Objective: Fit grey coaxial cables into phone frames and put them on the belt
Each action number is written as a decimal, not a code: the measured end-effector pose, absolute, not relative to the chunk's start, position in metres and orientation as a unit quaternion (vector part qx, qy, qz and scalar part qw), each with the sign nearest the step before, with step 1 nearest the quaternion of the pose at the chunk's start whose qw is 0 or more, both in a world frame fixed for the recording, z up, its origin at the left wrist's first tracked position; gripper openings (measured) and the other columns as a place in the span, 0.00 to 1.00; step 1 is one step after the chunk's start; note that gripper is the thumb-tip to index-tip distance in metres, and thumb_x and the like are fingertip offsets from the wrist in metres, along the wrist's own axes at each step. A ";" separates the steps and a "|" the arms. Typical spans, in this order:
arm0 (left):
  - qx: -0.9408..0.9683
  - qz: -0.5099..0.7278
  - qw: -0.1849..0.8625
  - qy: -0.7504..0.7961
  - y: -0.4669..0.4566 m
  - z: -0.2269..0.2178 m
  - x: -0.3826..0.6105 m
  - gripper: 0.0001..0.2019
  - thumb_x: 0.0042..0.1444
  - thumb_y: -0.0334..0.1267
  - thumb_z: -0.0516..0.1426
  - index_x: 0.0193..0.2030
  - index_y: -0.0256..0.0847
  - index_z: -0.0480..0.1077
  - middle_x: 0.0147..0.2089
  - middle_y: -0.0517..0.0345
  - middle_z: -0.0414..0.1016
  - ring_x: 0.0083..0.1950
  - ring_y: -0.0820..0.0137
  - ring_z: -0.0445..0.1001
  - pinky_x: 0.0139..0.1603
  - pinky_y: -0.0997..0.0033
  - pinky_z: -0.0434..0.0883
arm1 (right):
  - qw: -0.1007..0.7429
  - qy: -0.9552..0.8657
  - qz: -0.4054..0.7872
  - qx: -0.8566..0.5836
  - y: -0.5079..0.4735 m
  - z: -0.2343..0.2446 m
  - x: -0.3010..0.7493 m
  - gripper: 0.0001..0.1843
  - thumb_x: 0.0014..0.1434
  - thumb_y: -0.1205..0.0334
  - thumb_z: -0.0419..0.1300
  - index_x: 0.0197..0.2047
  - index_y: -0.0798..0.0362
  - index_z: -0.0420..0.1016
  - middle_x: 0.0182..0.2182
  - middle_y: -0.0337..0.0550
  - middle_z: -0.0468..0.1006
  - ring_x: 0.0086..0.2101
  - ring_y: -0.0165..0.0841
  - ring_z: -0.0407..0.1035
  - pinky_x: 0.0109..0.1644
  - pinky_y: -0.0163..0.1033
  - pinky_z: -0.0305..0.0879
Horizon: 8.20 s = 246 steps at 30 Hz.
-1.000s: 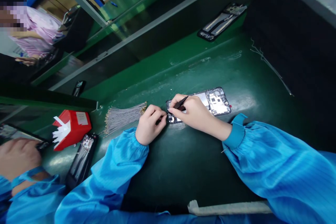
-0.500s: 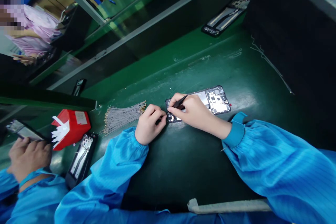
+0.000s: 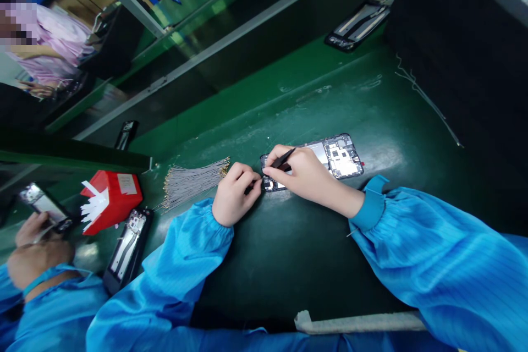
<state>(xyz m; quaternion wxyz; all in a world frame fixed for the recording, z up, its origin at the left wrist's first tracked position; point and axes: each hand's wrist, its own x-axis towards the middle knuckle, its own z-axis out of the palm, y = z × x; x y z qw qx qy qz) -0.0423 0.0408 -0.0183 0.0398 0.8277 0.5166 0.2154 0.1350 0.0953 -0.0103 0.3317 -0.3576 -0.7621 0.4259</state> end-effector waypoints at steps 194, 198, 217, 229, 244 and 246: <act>0.896 0.170 0.184 0.366 0.055 -0.011 0.031 0.15 0.58 0.29 0.45 0.47 0.40 0.70 0.30 0.56 0.64 0.34 0.69 0.61 0.34 0.69 0.63 | 0.142 -0.874 0.266 -0.381 0.098 -0.001 0.233 0.12 0.48 0.72 0.55 0.34 0.52 0.57 0.50 0.54 0.57 0.52 0.45 0.55 0.49 0.50 0.60; 0.890 0.164 0.208 0.371 0.054 -0.010 0.031 0.15 0.58 0.29 0.46 0.48 0.40 0.69 0.30 0.56 0.66 0.35 0.69 0.60 0.35 0.68 0.63 | 0.145 -0.872 0.278 -0.375 0.099 -0.002 0.235 0.13 0.47 0.72 0.55 0.34 0.52 0.56 0.50 0.54 0.56 0.52 0.45 0.54 0.50 0.50 0.58; 0.924 0.143 0.163 0.316 0.064 -0.009 0.027 0.16 0.57 0.29 0.46 0.47 0.39 0.69 0.31 0.54 0.66 0.35 0.68 0.60 0.37 0.66 0.63 | 0.154 -0.881 0.239 -0.378 0.092 -0.003 0.228 0.10 0.47 0.72 0.52 0.34 0.53 0.56 0.47 0.55 0.58 0.46 0.44 0.56 0.44 0.49 0.58; 0.927 0.185 0.181 0.271 0.073 -0.017 0.011 0.14 0.60 0.31 0.46 0.46 0.40 0.70 0.31 0.56 0.64 0.35 0.71 0.60 0.35 0.72 0.65 | 0.142 -0.875 0.272 -0.375 0.098 -0.003 0.233 0.13 0.46 0.69 0.56 0.33 0.52 0.55 0.49 0.54 0.57 0.49 0.43 0.54 0.49 0.47 0.57; 0.925 0.204 0.174 0.269 0.074 -0.018 0.010 0.14 0.58 0.30 0.47 0.44 0.37 0.71 0.30 0.55 0.64 0.34 0.71 0.60 0.34 0.72 0.65 | 0.070 -0.884 0.228 -0.403 0.103 0.007 0.221 0.11 0.44 0.66 0.57 0.31 0.52 0.58 0.46 0.53 0.60 0.41 0.42 0.55 0.41 0.46 0.56; 0.925 0.208 0.176 0.266 0.074 -0.018 0.010 0.13 0.58 0.30 0.47 0.44 0.37 0.71 0.30 0.55 0.64 0.34 0.71 0.60 0.34 0.72 0.65 | 0.066 -0.885 0.230 -0.399 0.103 0.007 0.221 0.10 0.44 0.66 0.56 0.32 0.52 0.59 0.45 0.52 0.60 0.41 0.42 0.55 0.41 0.45 0.56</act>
